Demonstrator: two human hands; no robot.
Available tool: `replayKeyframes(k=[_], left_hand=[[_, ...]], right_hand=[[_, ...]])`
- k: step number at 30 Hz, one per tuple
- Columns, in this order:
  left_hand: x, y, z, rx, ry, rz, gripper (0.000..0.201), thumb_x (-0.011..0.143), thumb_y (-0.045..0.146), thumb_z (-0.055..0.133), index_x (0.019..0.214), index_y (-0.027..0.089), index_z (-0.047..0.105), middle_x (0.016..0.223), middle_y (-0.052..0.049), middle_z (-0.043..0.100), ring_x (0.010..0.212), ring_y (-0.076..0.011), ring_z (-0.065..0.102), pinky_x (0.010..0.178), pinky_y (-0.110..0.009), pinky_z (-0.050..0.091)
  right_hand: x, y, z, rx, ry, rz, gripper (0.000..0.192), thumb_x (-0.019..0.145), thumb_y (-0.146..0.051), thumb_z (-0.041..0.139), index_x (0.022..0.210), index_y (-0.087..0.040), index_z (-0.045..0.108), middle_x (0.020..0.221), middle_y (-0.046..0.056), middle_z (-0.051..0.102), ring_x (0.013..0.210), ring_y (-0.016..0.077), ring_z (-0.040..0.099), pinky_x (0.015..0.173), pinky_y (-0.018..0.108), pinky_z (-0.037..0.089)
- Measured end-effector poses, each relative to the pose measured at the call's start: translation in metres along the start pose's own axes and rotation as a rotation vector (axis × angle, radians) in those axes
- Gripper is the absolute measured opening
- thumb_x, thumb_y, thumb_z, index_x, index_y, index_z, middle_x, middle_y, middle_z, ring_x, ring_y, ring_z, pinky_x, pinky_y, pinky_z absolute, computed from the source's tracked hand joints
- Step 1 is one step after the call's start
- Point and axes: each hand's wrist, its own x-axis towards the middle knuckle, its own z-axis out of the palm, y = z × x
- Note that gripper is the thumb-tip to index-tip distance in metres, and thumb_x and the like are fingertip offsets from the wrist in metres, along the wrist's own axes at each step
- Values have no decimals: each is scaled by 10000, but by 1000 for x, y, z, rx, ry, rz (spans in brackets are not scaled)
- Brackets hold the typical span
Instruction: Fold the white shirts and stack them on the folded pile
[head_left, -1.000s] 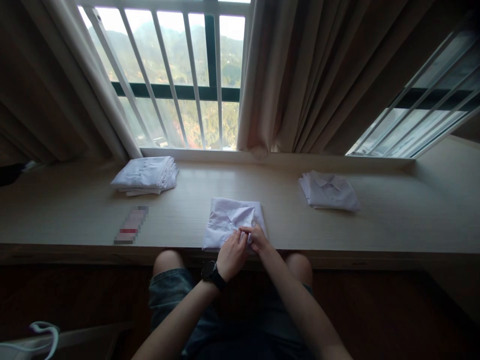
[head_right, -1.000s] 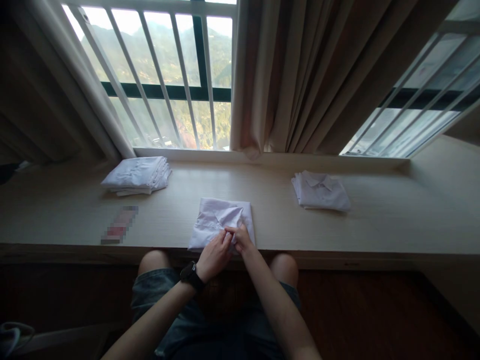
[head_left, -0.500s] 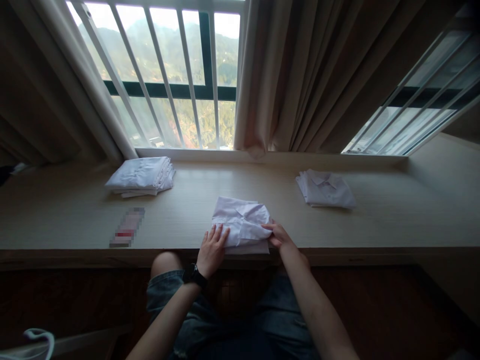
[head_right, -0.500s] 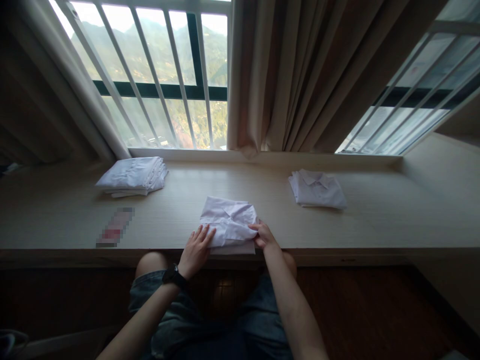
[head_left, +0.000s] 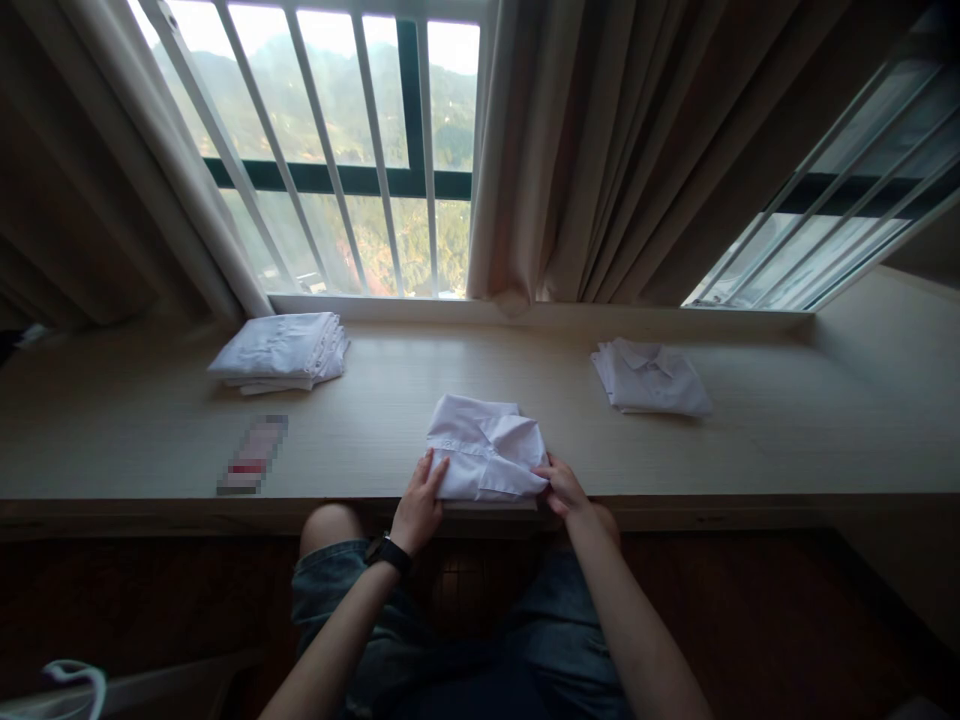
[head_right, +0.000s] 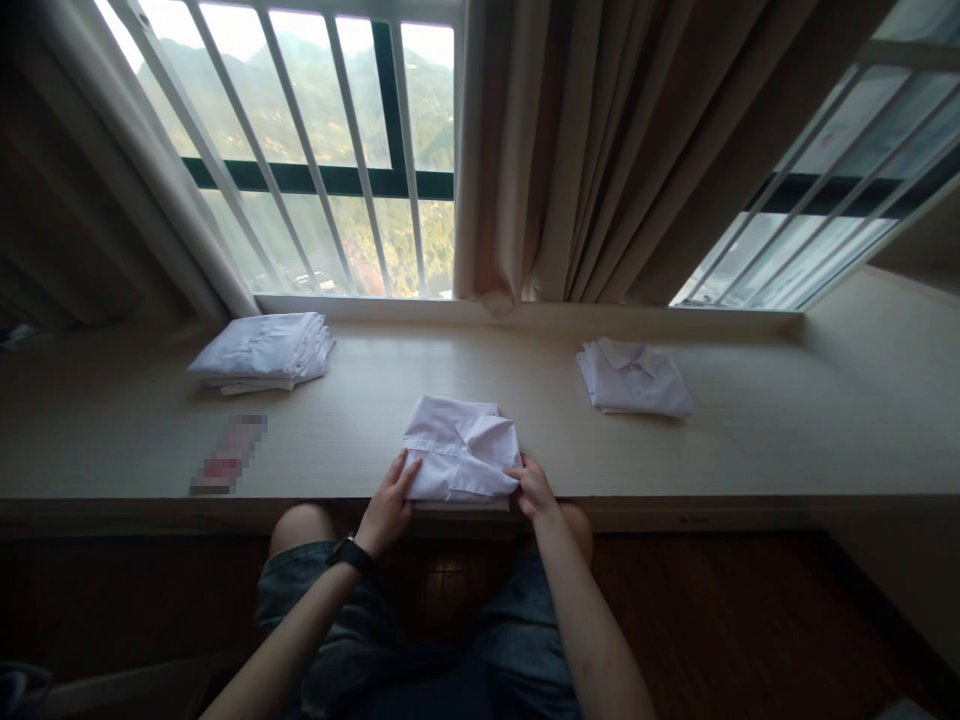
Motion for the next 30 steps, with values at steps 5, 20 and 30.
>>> replayKeyframes(k=[5,20,30], left_hand=[[1,2,-2,52,-6,-25,821,746,-18,450,1533,210,405,1672,-91,191,1507,-277,286,1224,-434,324],[6,4,8,422,-46,249,695,836,82,488,1513,232,447,1634,-79,306,1541,-311,165,1235,-532,206],[-16,85,33,290,21,8,573,882,279,561,1429,110,525,1566,-232,380,1489,-442,243,1153,-629,295]], right_hand=[[8,3,-8,-209,205,-137,596,581,-198,731,1167,-154,631,1087,130,733,969,289,704,812,387,591],[2,58,36,-1786,126,-793,563,995,-489,430,1543,-374,374,1645,55,269,1511,404,165,1144,709,179],[69,3,0,-1916,-210,-995,601,985,-477,449,1552,-295,369,1610,79,348,1516,335,204,1202,638,81]])
